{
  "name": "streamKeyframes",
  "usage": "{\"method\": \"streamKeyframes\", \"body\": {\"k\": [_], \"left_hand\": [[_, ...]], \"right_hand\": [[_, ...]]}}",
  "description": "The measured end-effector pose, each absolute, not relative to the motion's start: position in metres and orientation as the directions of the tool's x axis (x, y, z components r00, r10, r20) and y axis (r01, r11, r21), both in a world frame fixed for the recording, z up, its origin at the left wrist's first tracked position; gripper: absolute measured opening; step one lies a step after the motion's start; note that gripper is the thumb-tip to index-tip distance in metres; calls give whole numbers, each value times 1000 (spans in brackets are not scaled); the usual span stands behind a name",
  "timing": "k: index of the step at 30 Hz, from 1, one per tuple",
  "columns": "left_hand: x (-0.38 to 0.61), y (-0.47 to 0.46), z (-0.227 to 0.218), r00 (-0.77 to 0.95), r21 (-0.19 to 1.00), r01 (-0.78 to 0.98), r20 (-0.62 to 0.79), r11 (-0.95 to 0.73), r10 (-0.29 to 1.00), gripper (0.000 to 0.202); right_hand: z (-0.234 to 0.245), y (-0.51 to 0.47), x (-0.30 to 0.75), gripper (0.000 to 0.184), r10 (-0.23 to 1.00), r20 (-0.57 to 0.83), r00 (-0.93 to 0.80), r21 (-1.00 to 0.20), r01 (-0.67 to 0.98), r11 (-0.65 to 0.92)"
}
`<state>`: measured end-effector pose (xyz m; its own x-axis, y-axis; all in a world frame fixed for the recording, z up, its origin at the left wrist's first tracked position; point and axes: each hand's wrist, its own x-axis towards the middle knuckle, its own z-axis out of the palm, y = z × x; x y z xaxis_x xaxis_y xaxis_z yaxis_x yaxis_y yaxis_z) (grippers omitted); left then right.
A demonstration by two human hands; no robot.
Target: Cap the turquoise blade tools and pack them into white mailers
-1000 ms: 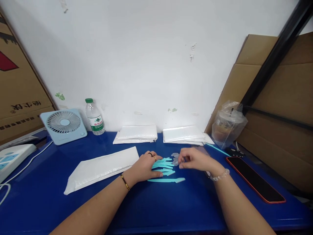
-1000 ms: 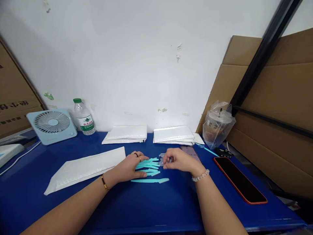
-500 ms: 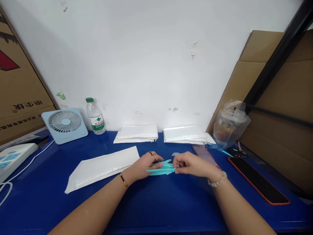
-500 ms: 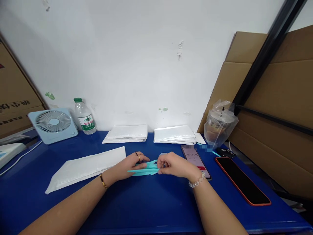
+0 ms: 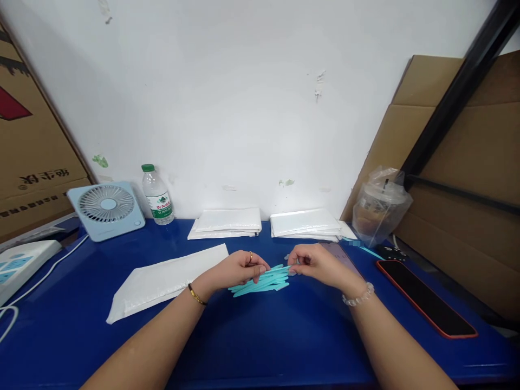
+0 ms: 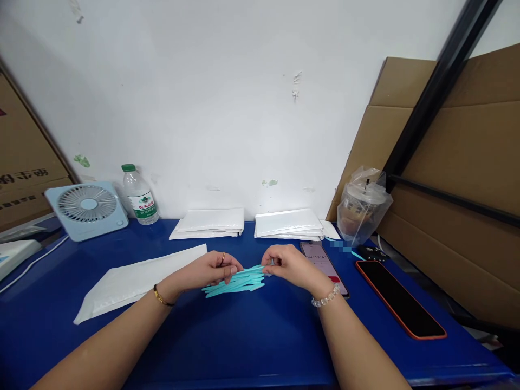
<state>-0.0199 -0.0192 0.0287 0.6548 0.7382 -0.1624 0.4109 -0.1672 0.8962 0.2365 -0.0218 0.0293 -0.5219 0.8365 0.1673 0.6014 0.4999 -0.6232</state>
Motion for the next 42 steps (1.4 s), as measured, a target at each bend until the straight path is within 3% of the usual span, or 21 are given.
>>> {"method": "streamKeyframes", "body": {"k": [5,9,16,32,42], "left_hand": [[-30,-12,27,599,915,386,-153,-116,786,46],[-34,-2,14,533,917,375,-94,-135,841,42],[-34,4,4,499,884,394,24,-252,866,28],[-32,4,3,473,886,394,32,-244,880,35],[-30,1,3,482,888,390,27,-242,876,31]], "right_hand": [[27,-13,250,23,894,230,-385,-714,557,424],[23,-5,251,33,916,291,-277,-848,367,381],[13,-1,238,38,963,184,-198,-962,163,217],[-4,4,230,25,964,216,-156,-976,-26,214],[-7,-1,216,32,957,156,-245,-987,-15,158]]}}
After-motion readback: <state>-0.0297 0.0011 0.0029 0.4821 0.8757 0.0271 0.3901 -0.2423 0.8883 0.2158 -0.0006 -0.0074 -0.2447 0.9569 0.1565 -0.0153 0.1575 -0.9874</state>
